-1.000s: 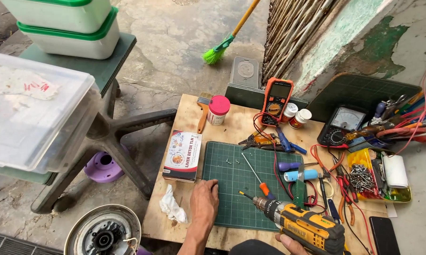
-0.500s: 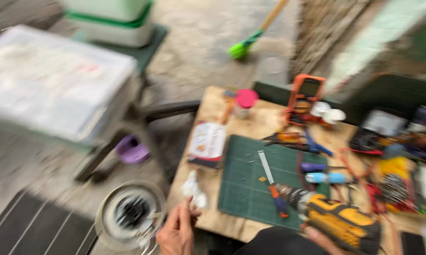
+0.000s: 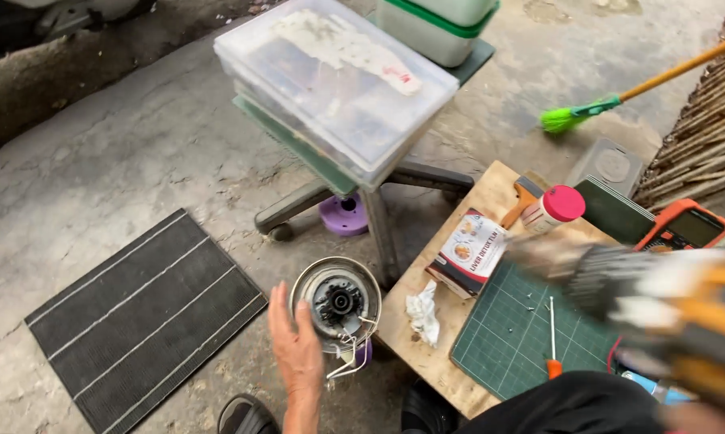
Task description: Cleaning and disassembling an appliance motor base using a cloth and power tools.
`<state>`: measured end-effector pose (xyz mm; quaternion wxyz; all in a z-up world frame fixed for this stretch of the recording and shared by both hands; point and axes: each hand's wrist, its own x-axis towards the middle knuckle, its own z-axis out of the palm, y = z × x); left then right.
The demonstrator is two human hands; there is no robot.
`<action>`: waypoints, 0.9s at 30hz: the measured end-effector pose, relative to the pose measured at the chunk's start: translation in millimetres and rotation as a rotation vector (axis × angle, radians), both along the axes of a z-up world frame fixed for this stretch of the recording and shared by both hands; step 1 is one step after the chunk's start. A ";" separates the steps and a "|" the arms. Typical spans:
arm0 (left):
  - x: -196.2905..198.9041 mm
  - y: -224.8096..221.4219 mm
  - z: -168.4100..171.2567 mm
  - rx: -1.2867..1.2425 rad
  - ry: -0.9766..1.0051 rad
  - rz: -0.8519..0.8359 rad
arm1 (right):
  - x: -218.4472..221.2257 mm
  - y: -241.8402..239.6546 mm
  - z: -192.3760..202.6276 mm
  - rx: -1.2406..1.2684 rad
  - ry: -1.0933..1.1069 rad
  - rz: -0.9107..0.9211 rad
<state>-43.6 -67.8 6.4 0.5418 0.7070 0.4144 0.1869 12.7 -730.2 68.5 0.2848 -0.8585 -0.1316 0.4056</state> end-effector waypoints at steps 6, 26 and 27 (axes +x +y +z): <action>-0.9 12.2 -21.3 0.038 0.013 -0.212 | -4.3 422.1 121.8 0.073 0.115 -0.372; -6.7 25.4 -35.1 0.071 -0.167 -0.291 | 5.7 506.2 120.1 0.117 0.307 -0.714; -7.0 25.3 -34.7 0.062 -0.164 -0.289 | 4.5 504.5 114.1 0.147 0.250 -0.644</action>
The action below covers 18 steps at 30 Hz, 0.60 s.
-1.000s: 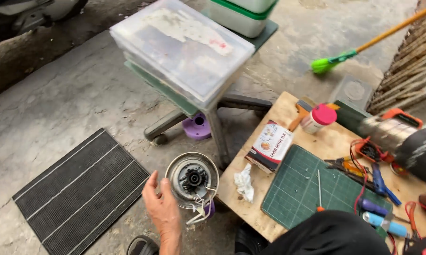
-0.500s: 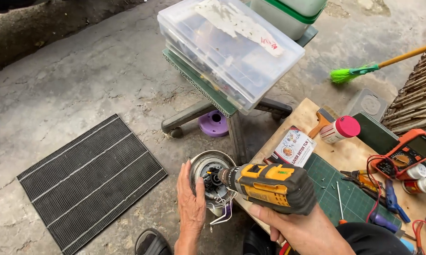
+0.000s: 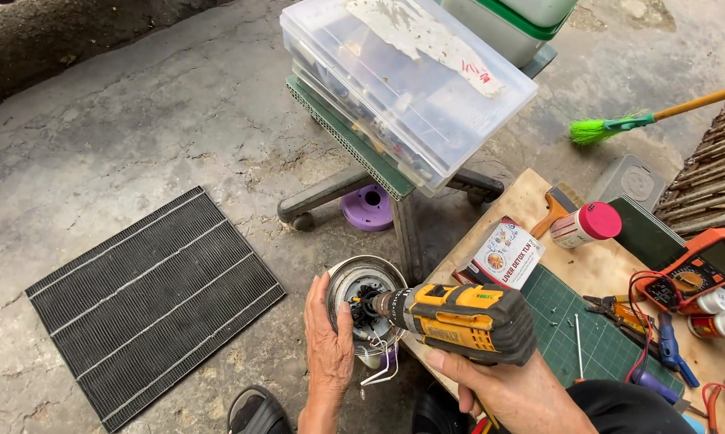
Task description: Cleaning and disassembling an appliance motor base using a cloth and power tools.
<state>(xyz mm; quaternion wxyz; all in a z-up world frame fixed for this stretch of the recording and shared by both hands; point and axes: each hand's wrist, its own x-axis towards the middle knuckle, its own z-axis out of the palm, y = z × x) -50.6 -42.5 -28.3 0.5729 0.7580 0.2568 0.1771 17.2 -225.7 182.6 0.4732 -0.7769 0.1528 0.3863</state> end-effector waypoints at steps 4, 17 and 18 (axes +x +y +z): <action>0.0 0.7 -2.6 0.000 -0.008 0.004 | 1.4 3.3 1.1 0.001 0.024 -0.015; -1.6 1.8 -0.4 -0.029 0.001 0.008 | -3.5 -1.9 -9.4 -0.004 0.006 -0.047; -1.4 1.8 0.0 -0.034 0.008 0.008 | -2.9 -2.6 -10.1 0.005 0.012 -0.053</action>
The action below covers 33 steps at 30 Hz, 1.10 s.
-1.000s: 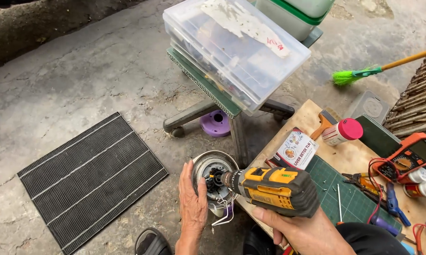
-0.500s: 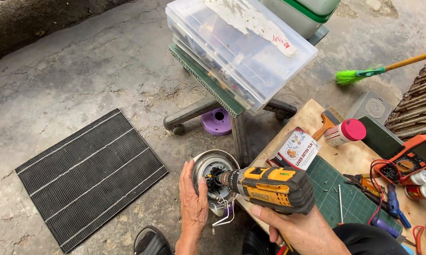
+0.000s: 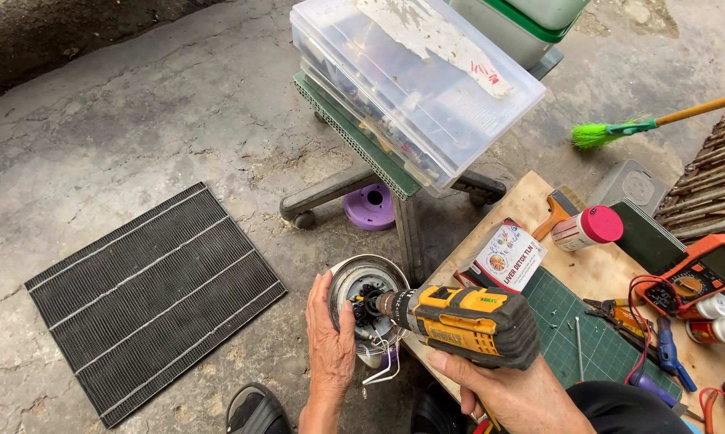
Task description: Cleaning and disassembling an appliance motor base using a cloth and power tools.
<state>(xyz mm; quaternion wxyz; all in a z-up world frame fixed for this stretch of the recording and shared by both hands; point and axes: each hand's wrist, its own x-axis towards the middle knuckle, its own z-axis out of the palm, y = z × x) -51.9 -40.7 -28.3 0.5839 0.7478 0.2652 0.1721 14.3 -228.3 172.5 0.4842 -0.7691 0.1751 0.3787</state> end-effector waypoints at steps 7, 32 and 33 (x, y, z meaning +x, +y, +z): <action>2.1 -0.5 0.0 -0.087 0.030 0.017 | 13.4 11.2 31.5 -0.270 -0.108 0.376; 16.1 15.9 30.4 -0.254 0.157 -0.030 | 31.5 46.9 65.9 -0.366 -0.066 0.488; 16.4 16.2 30.2 -0.253 0.159 -0.036 | 30.8 47.7 67.2 -0.379 -0.073 0.501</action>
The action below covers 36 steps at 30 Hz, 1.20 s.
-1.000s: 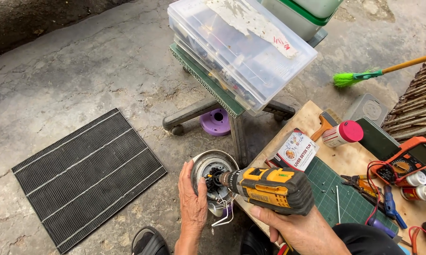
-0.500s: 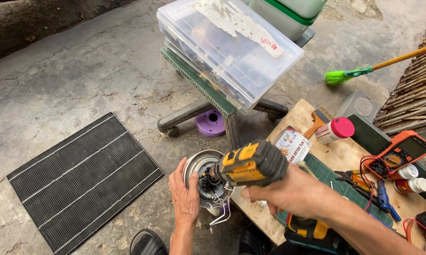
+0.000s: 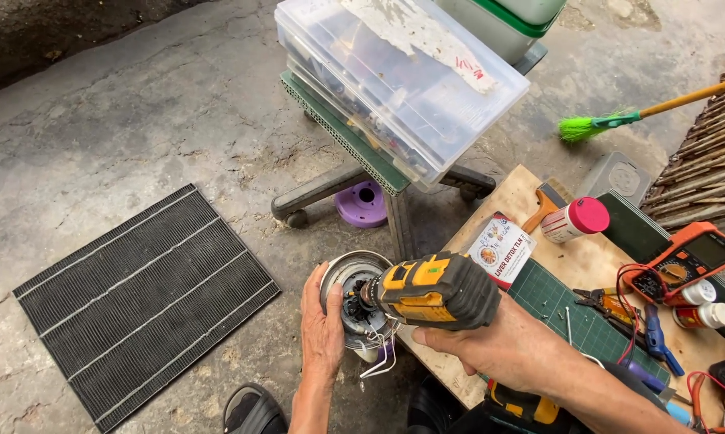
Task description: Cleaning and disassembling an appliance motor base using a cloth and power tools.
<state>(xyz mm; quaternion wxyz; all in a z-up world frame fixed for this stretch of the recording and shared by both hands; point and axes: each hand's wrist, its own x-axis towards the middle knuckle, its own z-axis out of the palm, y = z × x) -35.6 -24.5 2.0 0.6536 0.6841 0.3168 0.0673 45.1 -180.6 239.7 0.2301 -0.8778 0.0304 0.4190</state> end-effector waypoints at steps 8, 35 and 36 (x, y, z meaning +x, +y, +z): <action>-3.7 -1.2 -6.6 0.065 -0.008 0.000 | -1.7 -6.8 -6.8 0.077 -0.024 -0.012; -6.4 17.4 -4.9 0.814 -0.063 -0.425 | 0.0 -32.0 1.2 0.223 -0.019 0.053; -6.7 15.8 -3.6 0.801 -0.100 -0.392 | 0.6 -33.8 -1.5 0.250 -0.028 0.056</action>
